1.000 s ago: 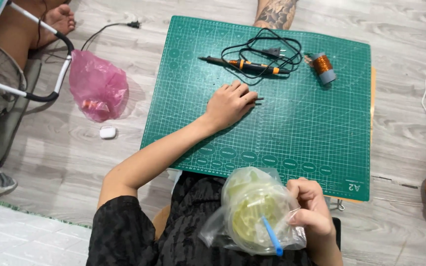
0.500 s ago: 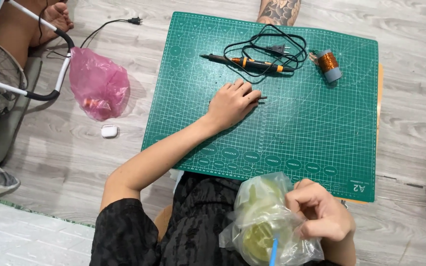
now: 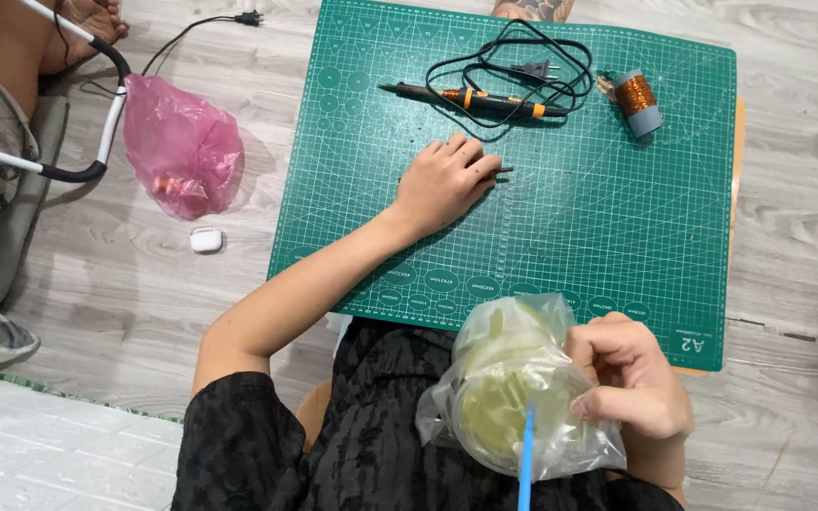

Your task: Assembling small metal and electronic components, including a copper coil, using a soldering iron on a cutting mat.

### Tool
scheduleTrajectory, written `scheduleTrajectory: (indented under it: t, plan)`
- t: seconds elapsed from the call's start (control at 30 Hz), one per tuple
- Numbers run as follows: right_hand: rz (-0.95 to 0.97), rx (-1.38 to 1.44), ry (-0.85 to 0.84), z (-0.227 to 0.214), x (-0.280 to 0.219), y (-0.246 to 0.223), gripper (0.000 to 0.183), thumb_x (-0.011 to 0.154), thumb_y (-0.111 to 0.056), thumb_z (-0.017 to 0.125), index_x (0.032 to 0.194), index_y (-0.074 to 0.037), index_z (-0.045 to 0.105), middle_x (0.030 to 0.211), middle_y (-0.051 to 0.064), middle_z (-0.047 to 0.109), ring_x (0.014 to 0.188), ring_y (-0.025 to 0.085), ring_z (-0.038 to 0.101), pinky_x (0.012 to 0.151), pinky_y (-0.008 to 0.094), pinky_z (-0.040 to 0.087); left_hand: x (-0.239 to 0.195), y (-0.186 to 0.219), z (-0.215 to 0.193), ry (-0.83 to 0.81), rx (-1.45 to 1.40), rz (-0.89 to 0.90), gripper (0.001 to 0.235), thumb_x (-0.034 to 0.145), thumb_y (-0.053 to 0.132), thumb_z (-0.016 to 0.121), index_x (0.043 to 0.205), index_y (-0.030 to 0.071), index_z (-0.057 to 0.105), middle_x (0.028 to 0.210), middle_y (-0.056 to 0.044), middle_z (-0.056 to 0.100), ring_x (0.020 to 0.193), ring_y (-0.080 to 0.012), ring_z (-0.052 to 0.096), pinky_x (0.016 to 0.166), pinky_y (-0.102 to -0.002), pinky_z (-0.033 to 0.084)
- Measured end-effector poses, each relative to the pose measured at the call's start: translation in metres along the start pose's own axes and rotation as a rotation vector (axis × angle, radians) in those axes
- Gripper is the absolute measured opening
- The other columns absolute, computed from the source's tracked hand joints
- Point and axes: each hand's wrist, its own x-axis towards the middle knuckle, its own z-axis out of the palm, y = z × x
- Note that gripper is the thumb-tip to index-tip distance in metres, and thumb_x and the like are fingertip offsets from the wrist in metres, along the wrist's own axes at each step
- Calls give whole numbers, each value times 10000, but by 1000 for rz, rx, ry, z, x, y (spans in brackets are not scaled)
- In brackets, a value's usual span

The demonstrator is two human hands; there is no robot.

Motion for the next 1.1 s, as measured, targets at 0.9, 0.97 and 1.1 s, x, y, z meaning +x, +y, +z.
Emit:
scheduleTrajectory:
  t: [0.9,0.97,1.1]
  plan:
    - [-23,-102,-126,-9,8,-12,170,402,-19,541,440,-75,385,375,-34,326,326,93,222,331,230,188,0,0,0,-12,-12,3,199,723,188,633,877,128,522,781,-7,477,700,-152,445,579,-257,372]
    - [-44,-117,-144,-9,10,-14,165,405,-16,540,444,-76,391,371,-35,321,319,91,216,327,226,185,0,0,0,-17,-7,4,201,724,195,633,879,130,521,781,-7,477,699,-153,446,580,-259,371]
    - [-71,-122,-160,-8,10,-18,119,419,-22,529,444,-70,422,366,-37,342,313,90,235,325,222,196,0,0,0,-7,-10,3,192,722,189,632,867,126,523,778,-4,479,700,-148,448,582,-255,372]
